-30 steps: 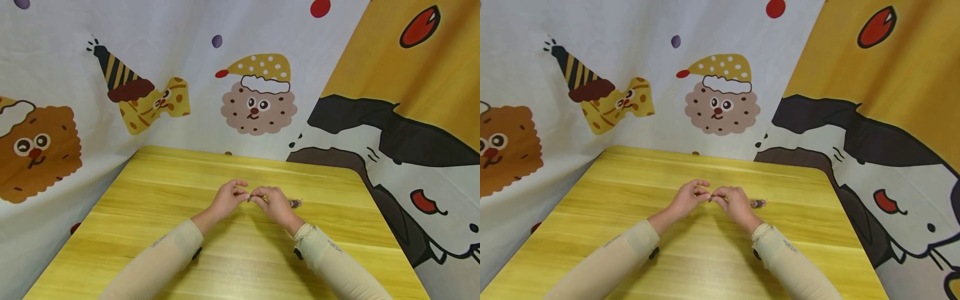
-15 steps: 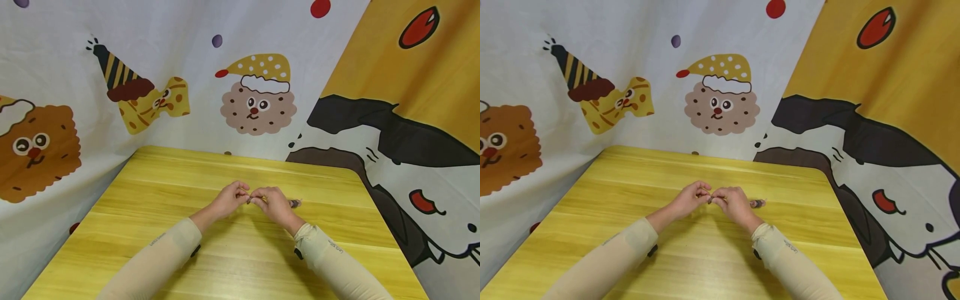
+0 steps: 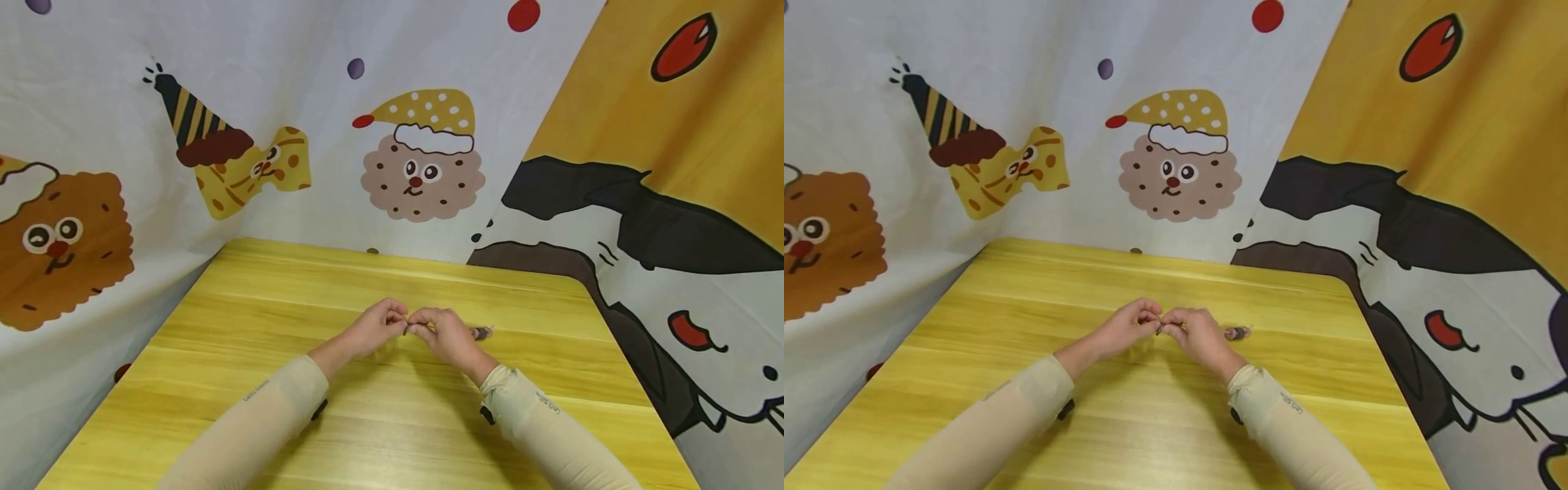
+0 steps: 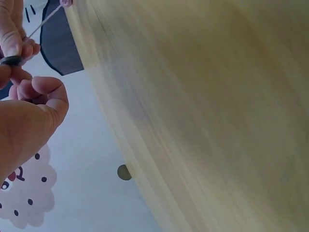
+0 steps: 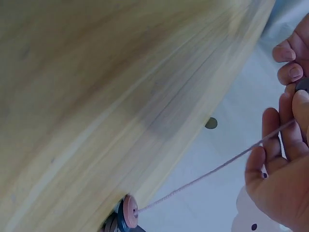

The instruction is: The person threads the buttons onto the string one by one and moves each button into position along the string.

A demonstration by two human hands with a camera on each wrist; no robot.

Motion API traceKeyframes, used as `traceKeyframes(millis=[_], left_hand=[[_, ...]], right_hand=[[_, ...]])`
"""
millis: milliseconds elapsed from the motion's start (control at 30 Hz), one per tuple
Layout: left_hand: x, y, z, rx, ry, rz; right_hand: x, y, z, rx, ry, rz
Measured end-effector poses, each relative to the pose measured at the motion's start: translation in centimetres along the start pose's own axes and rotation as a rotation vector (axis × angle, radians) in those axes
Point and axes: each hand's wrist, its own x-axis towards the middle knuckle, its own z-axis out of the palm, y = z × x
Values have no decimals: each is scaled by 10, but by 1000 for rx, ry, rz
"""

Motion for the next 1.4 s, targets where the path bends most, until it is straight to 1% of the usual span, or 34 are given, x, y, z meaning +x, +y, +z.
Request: traceKeyframes(millis=[133, 200, 267, 367, 467, 600, 733, 833, 933, 1133, 1233, 1300, 1400], left_hand=[[1, -3, 2, -35, 41, -12], [2, -3, 3, -56, 66, -15], [1, -3, 4, -70, 87, -12], [1, -3, 5, -89, 112, -14], [0, -3, 6, -91, 123, -9], [0, -5, 7, -86, 138, 2], [0, -7, 6, -87, 155, 5], [0, -8, 5, -82, 161, 1], [-1, -7, 4, -71, 162, 0], [-2, -6, 5, -70, 167, 10], [-1, -7, 5, -59, 177, 18], [-2, -6, 5, -48, 187, 22], [-3, -6, 3, -32, 209, 32]], right_hand=[[-2, -3, 0, 146, -56, 138], [-2, -5, 0, 214, -72, 179], [-2, -7, 0, 261, -77, 201], [-2, -12, 1, 288, -66, 230], [-2, -14, 4, 260, -41, 244], [-2, -14, 5, 183, -22, 213], [-4, -10, 5, 161, -33, 168], [-5, -8, 4, 175, -50, 150], [-6, -7, 3, 159, -71, 132], [-5, -7, 5, 69, -140, 101], [-5, -7, 6, 30, -162, 87], [-6, -6, 5, -26, -168, 52], [-9, 1, 3, -179, -143, -35]])
